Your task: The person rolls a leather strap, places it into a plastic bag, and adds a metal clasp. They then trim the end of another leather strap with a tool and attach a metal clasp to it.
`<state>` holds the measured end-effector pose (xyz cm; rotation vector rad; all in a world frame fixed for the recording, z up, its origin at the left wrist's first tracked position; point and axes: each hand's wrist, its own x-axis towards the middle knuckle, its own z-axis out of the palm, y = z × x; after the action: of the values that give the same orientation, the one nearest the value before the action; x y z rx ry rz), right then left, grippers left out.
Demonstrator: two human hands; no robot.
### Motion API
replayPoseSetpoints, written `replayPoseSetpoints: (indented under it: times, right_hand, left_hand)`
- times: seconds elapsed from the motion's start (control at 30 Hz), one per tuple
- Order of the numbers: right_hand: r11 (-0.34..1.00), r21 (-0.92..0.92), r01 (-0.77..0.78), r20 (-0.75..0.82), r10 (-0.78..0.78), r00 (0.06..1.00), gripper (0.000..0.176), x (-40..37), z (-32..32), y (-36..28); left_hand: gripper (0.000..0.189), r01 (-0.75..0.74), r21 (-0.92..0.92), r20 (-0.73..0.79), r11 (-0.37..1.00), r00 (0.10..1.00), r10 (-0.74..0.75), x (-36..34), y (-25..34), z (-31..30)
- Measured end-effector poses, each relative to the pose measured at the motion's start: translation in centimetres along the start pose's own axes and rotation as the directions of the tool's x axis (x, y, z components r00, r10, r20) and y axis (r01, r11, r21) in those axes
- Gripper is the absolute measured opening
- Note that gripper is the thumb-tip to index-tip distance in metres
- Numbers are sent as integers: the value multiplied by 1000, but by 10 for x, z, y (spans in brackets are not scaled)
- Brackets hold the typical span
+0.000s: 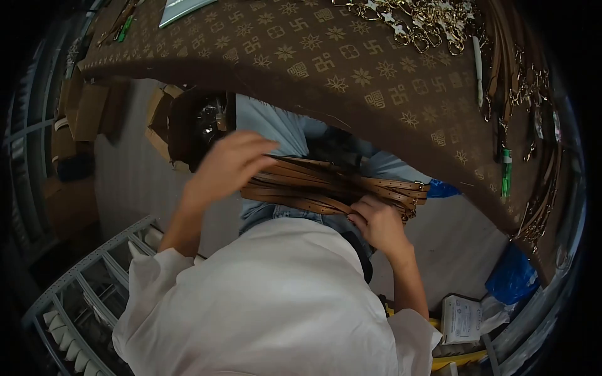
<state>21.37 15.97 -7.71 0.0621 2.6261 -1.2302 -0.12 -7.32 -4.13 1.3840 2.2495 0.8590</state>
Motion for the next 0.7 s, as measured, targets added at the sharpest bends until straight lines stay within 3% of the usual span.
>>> replayPoseSetpoints:
  times: [0.07, 0.13, 0.17, 0.2, 0.23, 0.27, 0.33, 0.43, 0.5, 0.6, 0.63, 0.7]
  right_hand:
    - [996, -67, 57, -71, -62, 996, 17, -4, 2, -6]
    - [990, 141, -3, -214, 33, 976, 18, -10, -5, -21]
    - [991, 137, -13, -217, 42, 975, 18, -19, -14, -23]
    - [918, 384, -98, -211, 191, 959, 19, -32, -25, -21]
    - [778, 607, -164, -176, 332, 927, 20, -46, -37, -18]
    - [688, 723, -71, -243, 348, 905, 20, -59, -46, -13]
    - [750, 661, -31, -361, 354, 863, 25, -88, -76, -5]
    - [824, 567, -29, -582, 425, 694, 35, -163, -115, 20]
    - [851, 525, -25, -638, 413, 650, 37, -197, -135, 21]
    - [947, 243, -210, -740, 321, 591, 41, -225, -154, 15]
    - [949, 239, -205, -742, 314, 593, 41, -227, -160, 15]
    - [861, 295, -415, -413, 506, 757, 39, -226, -170, 14]
  left_hand:
    - [25, -197, -168, 18, 966, 979, 203, 21, 29, 45]
    - [23, -282, -429, -54, 858, 956, 288, 35, 54, 80]
    - [23, -288, -437, -54, 852, 954, 294, 37, 56, 80]
    - [22, 40, -627, 302, 778, 933, 196, 46, 64, 66]
    - [22, 397, -649, 633, 649, 755, 172, 52, 68, 55]
    - [20, 410, -642, 640, 648, 752, 158, 54, 64, 47]
    - [19, 466, -610, 686, 641, 716, 133, 55, 50, 27]
    - [17, 552, -565, 737, 613, 672, 75, 48, 29, 2]
    - [15, 561, -607, 712, 562, 699, 72, 43, 21, -10]
    - [14, 533, -536, 705, 655, 709, 0, 42, 20, -24]
    - [14, 529, -538, 700, 656, 714, -2, 42, 21, -29]
    - [12, 369, -487, 616, 792, 788, 12, 44, 22, -38]
